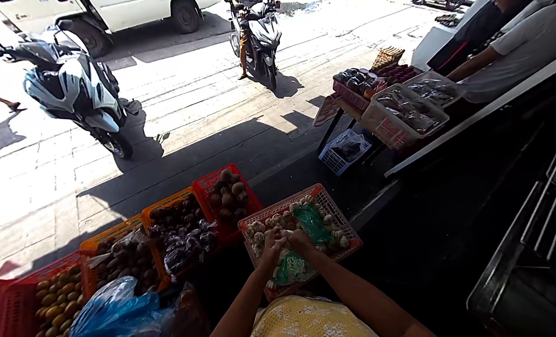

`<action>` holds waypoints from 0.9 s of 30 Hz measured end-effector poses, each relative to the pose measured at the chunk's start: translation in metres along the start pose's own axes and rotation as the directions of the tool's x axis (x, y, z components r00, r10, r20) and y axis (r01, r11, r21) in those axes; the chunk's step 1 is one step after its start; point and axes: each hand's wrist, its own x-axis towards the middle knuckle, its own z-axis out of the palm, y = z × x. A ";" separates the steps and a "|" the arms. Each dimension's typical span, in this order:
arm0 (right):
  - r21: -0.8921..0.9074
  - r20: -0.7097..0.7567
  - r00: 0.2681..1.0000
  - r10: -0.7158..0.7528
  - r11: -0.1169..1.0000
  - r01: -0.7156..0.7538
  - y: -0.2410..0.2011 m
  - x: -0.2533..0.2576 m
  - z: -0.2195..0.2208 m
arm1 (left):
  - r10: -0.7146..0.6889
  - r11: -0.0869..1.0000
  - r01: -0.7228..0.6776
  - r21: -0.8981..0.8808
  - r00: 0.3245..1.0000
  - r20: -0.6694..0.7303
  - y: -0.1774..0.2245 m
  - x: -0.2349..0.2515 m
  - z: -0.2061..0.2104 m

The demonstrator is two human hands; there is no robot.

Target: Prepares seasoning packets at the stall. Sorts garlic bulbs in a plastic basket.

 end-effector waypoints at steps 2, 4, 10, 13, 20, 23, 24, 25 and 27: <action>-0.060 -0.003 1.000 0.005 0.998 -0.005 -0.002 -0.003 0.001 | 0.022 0.999 -0.022 0.024 1.000 0.011 0.003 -0.003 0.010; -0.120 -0.002 1.000 0.010 0.993 -0.010 -0.006 -0.009 0.001 | 0.057 0.997 -0.055 0.061 0.998 -0.037 0.002 0.000 0.019; -0.222 -0.034 0.999 -0.016 0.975 0.008 -0.013 -0.013 -0.003 | -0.049 0.994 0.057 0.089 0.995 -0.087 0.005 0.001 0.025; -0.208 -0.038 0.999 -0.012 0.978 0.004 -0.015 -0.014 -0.008 | -0.015 0.999 0.018 0.041 0.997 -0.074 0.008 -0.002 0.029; -0.140 -0.065 0.995 -0.080 0.988 0.070 -0.007 -0.019 -0.010 | -0.009 1.000 0.008 -0.022 0.999 -0.042 0.002 0.006 0.025; -0.095 -0.051 0.998 -0.046 0.995 0.041 -0.004 -0.019 -0.012 | -0.030 0.999 0.029 -0.044 0.999 -0.031 -0.003 0.006 0.024; -0.053 -0.046 0.998 -0.031 0.998 0.029 -0.003 -0.017 -0.012 | -0.038 0.998 0.036 -0.057 0.999 -0.029 -0.005 0.005 0.025; -0.022 -0.041 0.999 -0.025 0.999 0.024 -0.001 -0.014 -0.013 | -0.045 0.996 0.043 -0.077 0.999 -0.024 -0.006 0.004 0.026; 0.018 -0.035 0.998 -0.047 0.999 0.048 0.003 -0.008 -0.011 | -0.052 0.991 0.049 -0.126 0.999 -0.016 -0.008 0.002 0.026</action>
